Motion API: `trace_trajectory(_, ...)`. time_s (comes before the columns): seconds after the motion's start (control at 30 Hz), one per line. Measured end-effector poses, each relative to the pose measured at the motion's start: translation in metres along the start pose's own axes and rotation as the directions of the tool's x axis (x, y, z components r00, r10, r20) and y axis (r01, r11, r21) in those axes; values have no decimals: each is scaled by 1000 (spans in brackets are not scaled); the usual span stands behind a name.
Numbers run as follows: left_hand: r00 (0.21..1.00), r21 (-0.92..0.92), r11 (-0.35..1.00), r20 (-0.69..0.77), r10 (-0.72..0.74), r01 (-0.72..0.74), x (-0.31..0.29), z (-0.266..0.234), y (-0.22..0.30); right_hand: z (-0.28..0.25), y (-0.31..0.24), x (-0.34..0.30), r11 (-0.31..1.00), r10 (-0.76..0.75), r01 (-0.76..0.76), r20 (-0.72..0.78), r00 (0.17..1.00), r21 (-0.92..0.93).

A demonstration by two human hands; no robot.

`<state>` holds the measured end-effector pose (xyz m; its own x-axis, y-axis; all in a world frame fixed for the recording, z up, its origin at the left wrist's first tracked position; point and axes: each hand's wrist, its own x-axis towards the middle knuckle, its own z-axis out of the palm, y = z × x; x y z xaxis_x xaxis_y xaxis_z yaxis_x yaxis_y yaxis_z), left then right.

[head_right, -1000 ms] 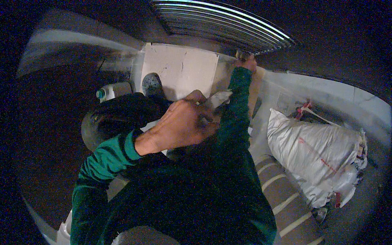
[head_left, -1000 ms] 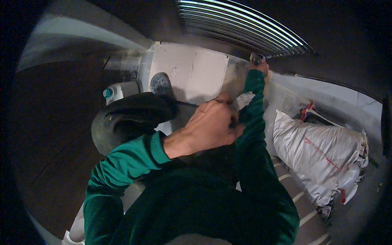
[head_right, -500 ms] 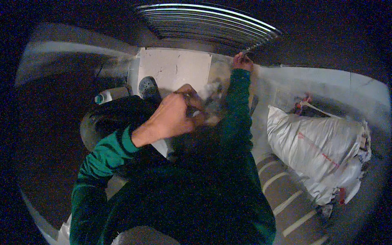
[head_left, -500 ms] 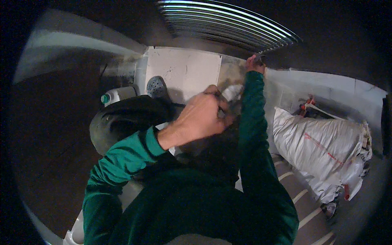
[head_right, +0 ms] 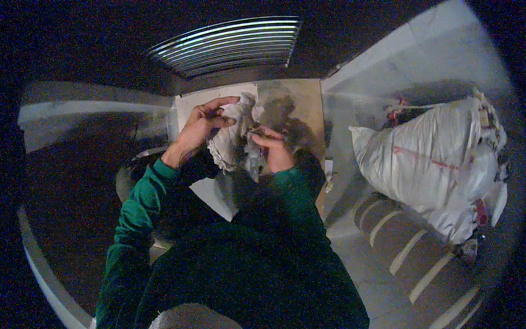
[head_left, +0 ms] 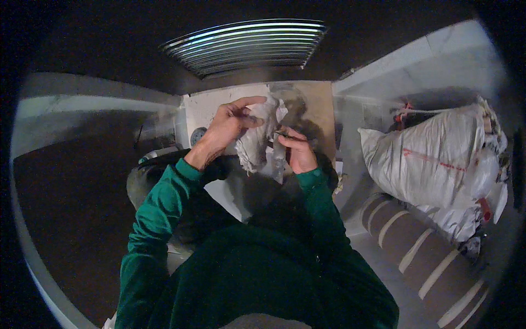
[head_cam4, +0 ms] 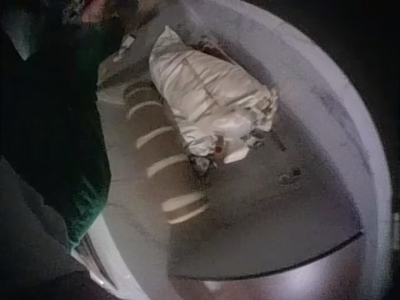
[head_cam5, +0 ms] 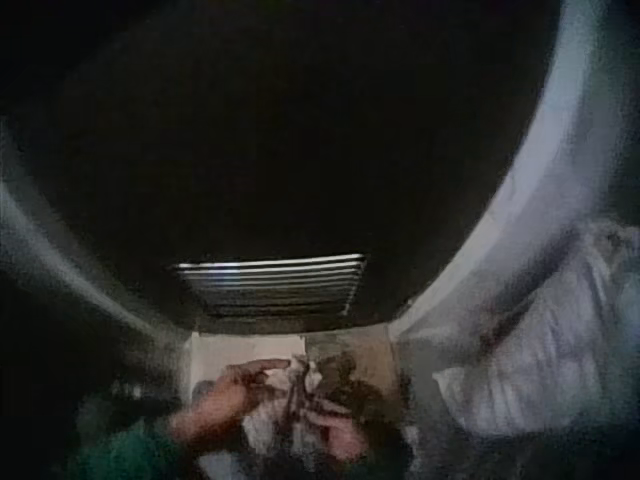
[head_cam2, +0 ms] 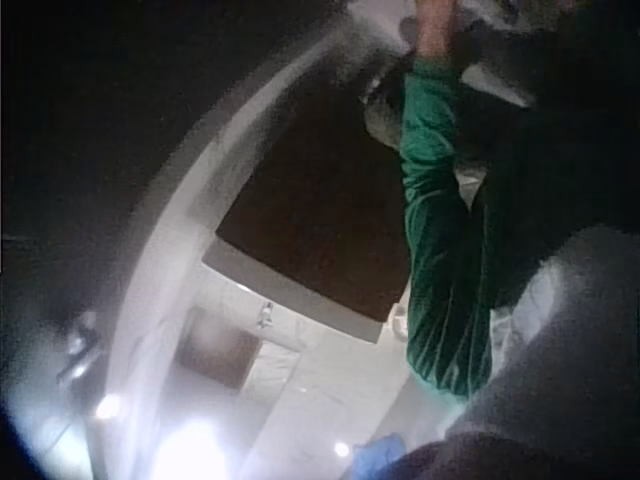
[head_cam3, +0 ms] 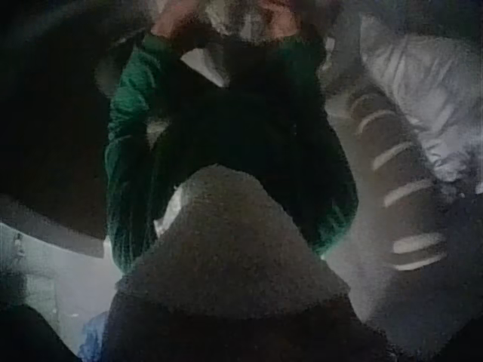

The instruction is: The person scrubs and wipes a dark-colored door using a small abrasive pad and a cloth. They repeatedly scrub the door surface and the metal vent grille, then wipe the area with the cloth.

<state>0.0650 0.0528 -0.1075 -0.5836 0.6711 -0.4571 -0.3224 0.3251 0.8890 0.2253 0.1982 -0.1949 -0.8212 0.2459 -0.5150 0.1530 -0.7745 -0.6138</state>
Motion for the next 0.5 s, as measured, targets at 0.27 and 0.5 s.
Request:
trace_trajectory(0.27, 982, 92, 978, -40, -183, 186, 20, 32, -54, -14, -7, -8, 754, -280, 301, 128, 951, -583)
trace_trajectory(0.5, 980, 292, 948, -183, -75, 127, 58, 38, -127, -57, -5, -10, 865, -80, 108, 78, 994, -489)
